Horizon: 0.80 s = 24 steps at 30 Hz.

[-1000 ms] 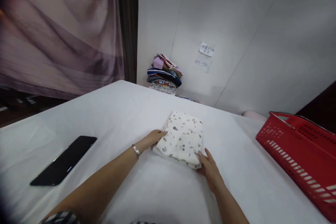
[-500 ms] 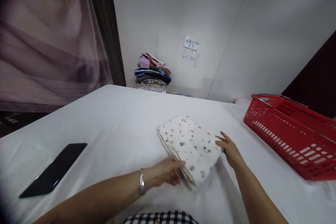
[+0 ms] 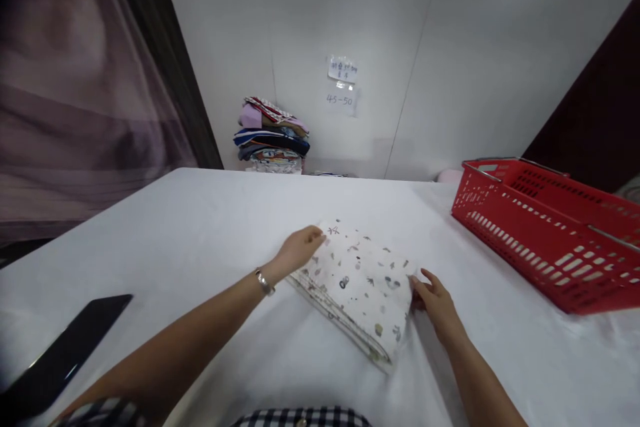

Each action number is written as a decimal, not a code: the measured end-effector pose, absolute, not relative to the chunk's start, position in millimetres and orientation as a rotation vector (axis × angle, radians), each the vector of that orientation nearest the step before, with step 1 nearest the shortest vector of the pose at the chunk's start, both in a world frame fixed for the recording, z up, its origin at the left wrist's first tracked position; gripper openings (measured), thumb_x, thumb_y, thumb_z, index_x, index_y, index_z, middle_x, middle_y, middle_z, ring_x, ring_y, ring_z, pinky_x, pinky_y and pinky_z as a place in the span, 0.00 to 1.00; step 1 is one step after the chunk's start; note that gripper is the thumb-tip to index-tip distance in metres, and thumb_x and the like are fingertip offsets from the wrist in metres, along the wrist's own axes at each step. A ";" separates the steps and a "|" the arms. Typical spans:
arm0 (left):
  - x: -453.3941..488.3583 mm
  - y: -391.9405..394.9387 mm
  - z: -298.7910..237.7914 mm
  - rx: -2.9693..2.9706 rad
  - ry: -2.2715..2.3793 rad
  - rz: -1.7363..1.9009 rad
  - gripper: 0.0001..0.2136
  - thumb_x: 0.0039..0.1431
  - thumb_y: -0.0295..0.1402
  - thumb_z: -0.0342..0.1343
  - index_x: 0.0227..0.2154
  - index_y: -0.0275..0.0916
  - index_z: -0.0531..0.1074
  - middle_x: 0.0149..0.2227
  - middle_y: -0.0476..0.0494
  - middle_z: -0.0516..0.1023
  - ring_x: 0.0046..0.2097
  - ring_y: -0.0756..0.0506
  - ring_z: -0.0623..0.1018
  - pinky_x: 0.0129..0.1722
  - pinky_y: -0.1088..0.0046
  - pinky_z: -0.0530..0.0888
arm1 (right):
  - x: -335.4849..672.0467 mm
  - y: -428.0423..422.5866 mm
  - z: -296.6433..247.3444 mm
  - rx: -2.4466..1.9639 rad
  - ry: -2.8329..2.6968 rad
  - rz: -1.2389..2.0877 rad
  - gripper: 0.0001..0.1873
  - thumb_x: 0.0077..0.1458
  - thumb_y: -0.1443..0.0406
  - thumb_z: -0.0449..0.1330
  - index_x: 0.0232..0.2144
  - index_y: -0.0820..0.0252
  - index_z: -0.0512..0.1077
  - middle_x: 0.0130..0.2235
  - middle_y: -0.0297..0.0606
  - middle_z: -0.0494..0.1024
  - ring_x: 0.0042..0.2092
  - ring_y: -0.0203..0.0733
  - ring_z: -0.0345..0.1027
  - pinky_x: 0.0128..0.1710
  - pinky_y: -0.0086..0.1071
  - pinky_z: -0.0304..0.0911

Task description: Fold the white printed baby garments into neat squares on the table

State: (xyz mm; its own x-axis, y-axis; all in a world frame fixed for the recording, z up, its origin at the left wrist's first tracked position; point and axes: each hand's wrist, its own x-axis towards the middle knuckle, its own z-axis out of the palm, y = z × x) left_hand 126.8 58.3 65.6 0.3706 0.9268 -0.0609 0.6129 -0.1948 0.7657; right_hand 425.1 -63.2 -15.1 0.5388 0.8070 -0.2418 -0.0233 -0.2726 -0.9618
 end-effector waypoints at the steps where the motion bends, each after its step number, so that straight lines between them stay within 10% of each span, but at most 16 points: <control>1: 128.8 68.0 60.1 2.057 1.434 0.611 0.18 0.59 0.42 0.45 0.46 0.36 0.67 0.49 0.37 0.72 0.49 0.41 0.71 0.49 0.62 0.66 | 424.0 -63.1 -13.7 -1.640 -0.670 0.952 0.38 0.41 0.55 0.66 0.54 0.58 0.62 0.27 0.33 0.75 0.27 0.38 0.68 0.24 0.29 0.64; 8: 146.0 70.6 -3.9 2.665 1.376 0.359 0.27 0.60 0.47 0.41 0.59 0.38 0.55 0.65 0.41 0.48 0.65 0.39 0.45 0.61 0.54 0.44 | 424.3 -51.8 -0.4 -1.516 -0.583 1.261 0.37 0.45 0.52 0.63 0.56 0.57 0.58 0.29 0.37 0.76 0.27 0.39 0.69 0.23 0.30 0.62; 16: 143.2 71.3 -11.6 2.754 1.389 0.340 0.28 0.61 0.47 0.37 0.60 0.37 0.55 0.65 0.40 0.47 0.65 0.39 0.43 0.61 0.55 0.42 | 418.8 -29.5 -0.7 -1.553 -0.533 1.349 0.31 0.52 0.47 0.53 0.49 0.63 0.67 0.36 0.46 0.78 0.35 0.48 0.72 0.33 0.38 0.67; 24: 141.2 70.3 -16.3 2.825 1.415 0.365 0.28 0.61 0.49 0.35 0.59 0.40 0.57 0.64 0.44 0.50 0.65 0.40 0.47 0.61 0.54 0.45 | 417.4 -29.0 -9.9 -1.442 -0.341 1.077 0.42 0.48 0.65 0.61 0.62 0.48 0.48 0.42 0.39 0.78 0.37 0.41 0.73 0.36 0.33 0.67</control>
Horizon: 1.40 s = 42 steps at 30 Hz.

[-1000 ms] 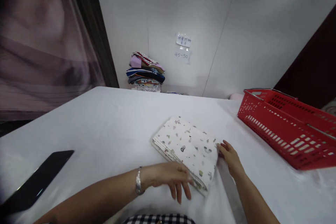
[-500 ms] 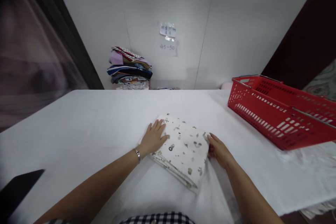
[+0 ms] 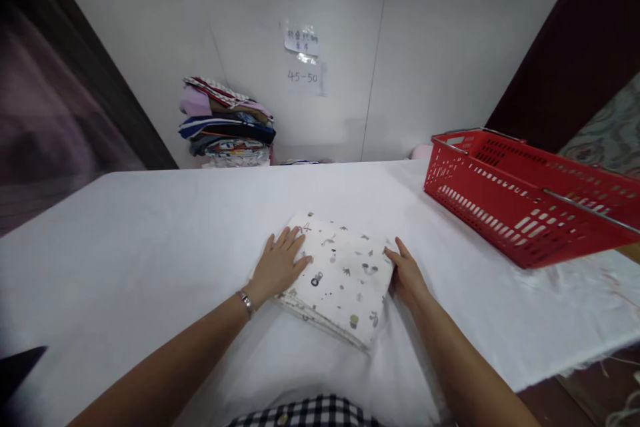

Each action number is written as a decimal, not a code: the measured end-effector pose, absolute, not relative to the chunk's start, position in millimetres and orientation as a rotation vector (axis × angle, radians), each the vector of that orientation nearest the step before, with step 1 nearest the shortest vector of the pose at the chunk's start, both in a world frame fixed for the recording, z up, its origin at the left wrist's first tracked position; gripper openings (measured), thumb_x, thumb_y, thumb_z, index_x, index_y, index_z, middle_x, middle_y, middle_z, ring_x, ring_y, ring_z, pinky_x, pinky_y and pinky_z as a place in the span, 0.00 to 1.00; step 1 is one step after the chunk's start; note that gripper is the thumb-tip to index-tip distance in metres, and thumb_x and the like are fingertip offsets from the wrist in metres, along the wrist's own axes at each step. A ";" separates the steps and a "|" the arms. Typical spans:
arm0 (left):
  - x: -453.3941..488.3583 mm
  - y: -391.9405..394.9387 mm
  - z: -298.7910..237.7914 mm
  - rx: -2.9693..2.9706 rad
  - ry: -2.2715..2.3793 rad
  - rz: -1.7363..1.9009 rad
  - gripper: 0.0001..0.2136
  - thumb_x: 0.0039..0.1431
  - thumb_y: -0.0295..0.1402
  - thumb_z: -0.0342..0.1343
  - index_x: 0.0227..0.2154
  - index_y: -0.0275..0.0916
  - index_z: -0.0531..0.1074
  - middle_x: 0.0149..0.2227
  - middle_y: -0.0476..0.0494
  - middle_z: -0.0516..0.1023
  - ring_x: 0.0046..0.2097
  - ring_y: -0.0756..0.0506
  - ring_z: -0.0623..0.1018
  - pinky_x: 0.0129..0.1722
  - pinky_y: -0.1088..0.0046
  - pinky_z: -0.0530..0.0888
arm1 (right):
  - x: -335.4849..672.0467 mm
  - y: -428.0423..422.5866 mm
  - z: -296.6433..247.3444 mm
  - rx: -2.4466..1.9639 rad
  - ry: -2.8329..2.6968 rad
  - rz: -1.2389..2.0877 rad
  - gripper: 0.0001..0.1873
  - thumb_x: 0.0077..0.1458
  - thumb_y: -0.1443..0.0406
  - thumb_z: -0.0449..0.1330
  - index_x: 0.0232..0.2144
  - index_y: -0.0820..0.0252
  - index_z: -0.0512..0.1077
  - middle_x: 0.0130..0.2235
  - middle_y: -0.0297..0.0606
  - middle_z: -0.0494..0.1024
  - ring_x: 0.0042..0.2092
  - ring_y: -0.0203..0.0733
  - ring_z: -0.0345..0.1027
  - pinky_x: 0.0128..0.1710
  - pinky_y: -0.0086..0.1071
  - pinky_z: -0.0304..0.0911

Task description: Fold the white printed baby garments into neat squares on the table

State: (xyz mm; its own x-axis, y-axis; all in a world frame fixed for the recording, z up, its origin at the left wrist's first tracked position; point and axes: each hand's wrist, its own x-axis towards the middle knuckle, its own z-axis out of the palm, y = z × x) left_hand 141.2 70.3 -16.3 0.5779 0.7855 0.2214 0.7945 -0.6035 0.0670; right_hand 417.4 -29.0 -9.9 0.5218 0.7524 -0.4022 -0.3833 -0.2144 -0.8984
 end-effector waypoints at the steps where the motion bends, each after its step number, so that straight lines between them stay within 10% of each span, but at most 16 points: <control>1: 141.0 70.4 -17.1 -2.747 -1.377 -0.357 0.28 0.61 0.49 0.35 0.59 0.41 0.57 0.64 0.44 0.51 0.65 0.40 0.48 0.61 0.54 0.46 | 417.3 -30.0 -11.4 -1.433 -0.329 1.060 0.42 0.47 0.65 0.62 0.62 0.48 0.48 0.41 0.38 0.78 0.36 0.41 0.73 0.35 0.33 0.67; 11: 141.1 70.4 -17.6 -2.750 -1.375 -0.358 0.28 0.61 0.49 0.35 0.59 0.40 0.56 0.64 0.44 0.50 0.65 0.39 0.48 0.61 0.53 0.46 | 432.7 -37.5 -13.3 -1.581 -0.481 1.048 0.42 0.46 0.60 0.63 0.61 0.59 0.51 0.39 0.42 0.78 0.34 0.43 0.73 0.30 0.33 0.68; 20: 142.9 70.6 -18.5 -2.780 -1.408 -0.376 0.28 0.61 0.49 0.35 0.59 0.39 0.56 0.64 0.43 0.50 0.65 0.39 0.47 0.61 0.52 0.44 | 399.2 -21.5 13.9 -1.807 -1.754 -0.196 0.29 0.57 0.53 0.48 0.57 0.60 0.59 0.62 0.46 0.54 0.63 0.48 0.43 0.59 0.47 0.46; 42: 141.2 67.2 -19.2 -2.806 -1.409 -0.432 0.27 0.61 0.49 0.37 0.59 0.42 0.56 0.64 0.44 0.50 0.65 0.40 0.47 0.60 0.53 0.48 | 358.7 19.7 6.8 -2.081 -2.158 -0.049 0.39 0.58 0.46 0.38 0.63 0.65 0.47 0.65 0.46 0.43 0.66 0.48 0.31 0.61 0.49 0.33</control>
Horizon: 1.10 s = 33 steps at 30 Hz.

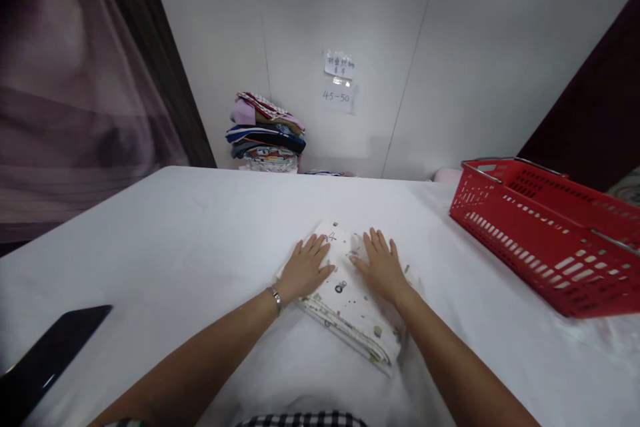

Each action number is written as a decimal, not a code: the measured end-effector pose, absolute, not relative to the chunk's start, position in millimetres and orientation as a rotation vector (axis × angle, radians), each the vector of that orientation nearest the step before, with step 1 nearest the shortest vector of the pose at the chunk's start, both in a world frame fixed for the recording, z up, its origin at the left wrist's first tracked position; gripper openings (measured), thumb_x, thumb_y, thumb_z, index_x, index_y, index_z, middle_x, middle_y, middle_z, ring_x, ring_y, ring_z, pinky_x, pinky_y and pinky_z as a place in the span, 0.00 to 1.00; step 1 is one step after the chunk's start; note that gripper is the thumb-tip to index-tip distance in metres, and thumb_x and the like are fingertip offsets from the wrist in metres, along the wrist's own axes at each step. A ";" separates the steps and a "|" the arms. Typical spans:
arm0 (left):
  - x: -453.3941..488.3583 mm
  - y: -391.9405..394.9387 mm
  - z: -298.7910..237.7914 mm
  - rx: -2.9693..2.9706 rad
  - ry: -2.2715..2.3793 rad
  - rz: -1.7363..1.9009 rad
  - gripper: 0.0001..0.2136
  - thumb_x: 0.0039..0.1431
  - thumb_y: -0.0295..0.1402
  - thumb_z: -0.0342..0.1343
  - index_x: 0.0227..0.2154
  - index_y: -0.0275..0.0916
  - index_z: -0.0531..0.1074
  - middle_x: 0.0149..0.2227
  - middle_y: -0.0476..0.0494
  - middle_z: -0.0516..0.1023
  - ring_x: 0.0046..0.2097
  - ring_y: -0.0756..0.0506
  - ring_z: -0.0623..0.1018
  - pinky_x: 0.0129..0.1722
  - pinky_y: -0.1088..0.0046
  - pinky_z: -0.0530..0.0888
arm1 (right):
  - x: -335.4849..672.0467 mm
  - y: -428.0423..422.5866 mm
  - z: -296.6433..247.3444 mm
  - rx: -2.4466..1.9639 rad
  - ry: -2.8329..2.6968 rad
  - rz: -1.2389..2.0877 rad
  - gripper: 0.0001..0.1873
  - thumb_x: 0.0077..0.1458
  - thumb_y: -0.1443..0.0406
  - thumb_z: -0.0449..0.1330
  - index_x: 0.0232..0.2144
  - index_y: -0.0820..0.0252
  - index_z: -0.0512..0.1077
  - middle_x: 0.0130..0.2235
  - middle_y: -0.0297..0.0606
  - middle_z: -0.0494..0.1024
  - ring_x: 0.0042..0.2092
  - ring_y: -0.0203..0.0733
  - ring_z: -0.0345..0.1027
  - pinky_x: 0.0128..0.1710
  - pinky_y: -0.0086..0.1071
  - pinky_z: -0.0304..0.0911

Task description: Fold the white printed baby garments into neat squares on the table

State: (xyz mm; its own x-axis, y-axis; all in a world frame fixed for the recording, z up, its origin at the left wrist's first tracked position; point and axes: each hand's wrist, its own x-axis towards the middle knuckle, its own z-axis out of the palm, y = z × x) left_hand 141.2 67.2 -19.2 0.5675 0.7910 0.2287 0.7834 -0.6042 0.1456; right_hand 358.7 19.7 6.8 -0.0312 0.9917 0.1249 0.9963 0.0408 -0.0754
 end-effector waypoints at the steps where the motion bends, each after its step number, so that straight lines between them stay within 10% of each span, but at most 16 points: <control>1: 141.2 66.6 -19.2 2.759 1.389 0.427 0.27 0.61 0.49 0.37 0.59 0.42 0.56 0.64 0.44 0.50 0.65 0.40 0.47 0.60 0.53 0.48 | 352.6 22.3 6.2 -2.020 -2.200 -0.066 0.39 0.58 0.46 0.38 0.63 0.64 0.47 0.65 0.45 0.42 0.66 0.47 0.30 0.61 0.49 0.32; 11: 132.4 77.8 -4.6 2.373 1.368 0.569 0.24 0.59 0.44 0.45 0.56 0.41 0.60 0.62 0.45 0.56 0.63 0.44 0.56 0.59 0.63 0.56 | 342.9 25.2 -32.1 -1.904 -2.310 -0.037 0.39 0.58 0.45 0.36 0.62 0.64 0.50 0.64 0.45 0.47 0.65 0.49 0.35 0.61 0.51 0.34; 17: 104.0 99.8 12.7 1.930 1.620 0.691 0.16 0.58 0.39 0.47 0.45 0.40 0.71 0.46 0.45 0.75 0.44 0.46 0.74 0.44 0.72 0.69 | 343.8 25.4 -31.6 -1.895 -2.299 -0.019 0.38 0.58 0.45 0.36 0.62 0.61 0.49 0.65 0.44 0.47 0.65 0.49 0.35 0.61 0.51 0.33; 33: 111.1 104.9 -5.7 1.850 1.581 0.550 0.10 0.52 0.39 0.54 0.33 0.39 0.74 0.37 0.46 0.78 0.38 0.46 0.75 0.36 0.73 0.68 | 345.4 24.4 -32.8 -1.885 -2.291 -0.050 0.36 0.58 0.45 0.37 0.62 0.57 0.51 0.64 0.43 0.49 0.65 0.50 0.37 0.60 0.52 0.34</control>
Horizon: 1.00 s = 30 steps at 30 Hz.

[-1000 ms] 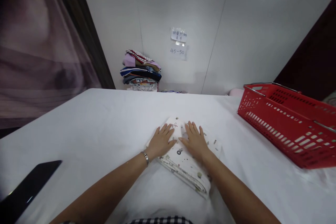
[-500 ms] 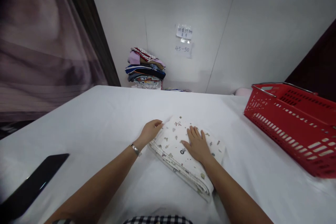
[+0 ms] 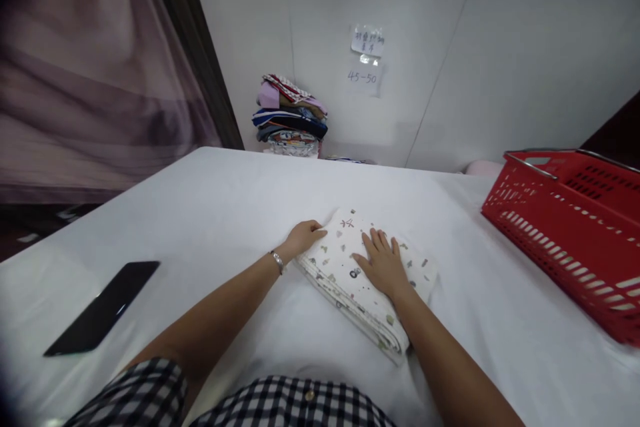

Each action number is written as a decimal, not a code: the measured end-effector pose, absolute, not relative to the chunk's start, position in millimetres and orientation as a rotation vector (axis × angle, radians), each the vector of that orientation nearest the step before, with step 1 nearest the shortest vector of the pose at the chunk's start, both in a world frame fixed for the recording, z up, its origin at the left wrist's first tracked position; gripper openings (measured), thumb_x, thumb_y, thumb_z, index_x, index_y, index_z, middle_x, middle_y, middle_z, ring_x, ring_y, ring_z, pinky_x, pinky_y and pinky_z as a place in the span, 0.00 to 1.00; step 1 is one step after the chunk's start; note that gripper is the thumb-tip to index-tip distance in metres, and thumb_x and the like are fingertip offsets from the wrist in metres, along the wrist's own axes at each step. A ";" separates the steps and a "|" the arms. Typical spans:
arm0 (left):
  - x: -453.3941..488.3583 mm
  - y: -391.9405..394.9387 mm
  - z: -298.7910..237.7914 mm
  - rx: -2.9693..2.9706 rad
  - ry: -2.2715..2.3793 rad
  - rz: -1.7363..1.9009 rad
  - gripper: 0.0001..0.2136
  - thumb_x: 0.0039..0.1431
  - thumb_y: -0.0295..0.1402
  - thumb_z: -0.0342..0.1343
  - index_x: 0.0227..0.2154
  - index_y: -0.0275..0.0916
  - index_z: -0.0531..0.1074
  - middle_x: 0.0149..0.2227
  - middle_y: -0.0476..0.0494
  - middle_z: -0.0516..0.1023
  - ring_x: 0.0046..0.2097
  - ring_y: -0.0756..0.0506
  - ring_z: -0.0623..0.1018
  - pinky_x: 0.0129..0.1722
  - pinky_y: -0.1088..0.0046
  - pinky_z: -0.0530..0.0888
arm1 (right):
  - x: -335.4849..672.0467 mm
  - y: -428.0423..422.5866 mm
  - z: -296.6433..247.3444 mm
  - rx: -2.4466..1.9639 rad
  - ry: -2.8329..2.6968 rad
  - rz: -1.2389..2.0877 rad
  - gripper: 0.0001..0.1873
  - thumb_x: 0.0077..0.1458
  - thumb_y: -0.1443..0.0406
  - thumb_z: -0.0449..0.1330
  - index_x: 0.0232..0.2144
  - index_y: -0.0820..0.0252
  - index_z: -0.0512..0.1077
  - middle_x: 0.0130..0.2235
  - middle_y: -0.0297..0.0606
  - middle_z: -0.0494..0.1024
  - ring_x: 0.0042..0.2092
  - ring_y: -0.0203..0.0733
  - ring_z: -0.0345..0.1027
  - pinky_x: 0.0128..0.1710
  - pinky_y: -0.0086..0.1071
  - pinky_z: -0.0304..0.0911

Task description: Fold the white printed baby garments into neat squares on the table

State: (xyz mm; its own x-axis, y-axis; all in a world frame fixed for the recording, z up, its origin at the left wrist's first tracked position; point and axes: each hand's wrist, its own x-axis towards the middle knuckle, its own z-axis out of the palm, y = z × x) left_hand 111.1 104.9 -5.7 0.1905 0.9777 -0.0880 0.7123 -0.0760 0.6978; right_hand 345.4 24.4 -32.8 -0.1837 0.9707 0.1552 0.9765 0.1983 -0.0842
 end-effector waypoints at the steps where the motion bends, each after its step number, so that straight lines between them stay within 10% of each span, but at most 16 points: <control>1: 108.5 106.6 -6.6 1.822 1.562 0.546 0.10 0.52 0.39 0.54 0.33 0.40 0.74 0.36 0.46 0.78 0.37 0.47 0.75 0.34 0.74 0.68 | 345.9 24.4 -33.9 -1.882 -2.288 -0.056 0.36 0.58 0.45 0.38 0.62 0.57 0.51 0.64 0.43 0.49 0.65 0.50 0.37 0.60 0.52 0.35; 21: 89.2 78.2 1.3 1.821 1.602 0.582 0.14 0.53 0.44 0.52 0.34 0.40 0.74 0.38 0.45 0.77 0.39 0.45 0.74 0.38 0.73 0.67 | 328.3 -40.9 -15.5 -1.564 -2.567 0.353 0.33 0.58 0.48 0.44 0.63 0.52 0.46 0.65 0.40 0.42 0.65 0.47 0.32 0.61 0.52 0.34; 30: 57.5 51.2 -4.6 1.632 1.599 0.661 0.15 0.56 0.44 0.48 0.33 0.39 0.73 0.31 0.46 0.77 0.32 0.48 0.75 0.31 0.74 0.69 | 317.3 -39.4 11.7 -1.478 -2.393 0.463 0.31 0.56 0.50 0.50 0.58 0.53 0.58 0.61 0.41 0.58 0.62 0.49 0.48 0.59 0.46 0.48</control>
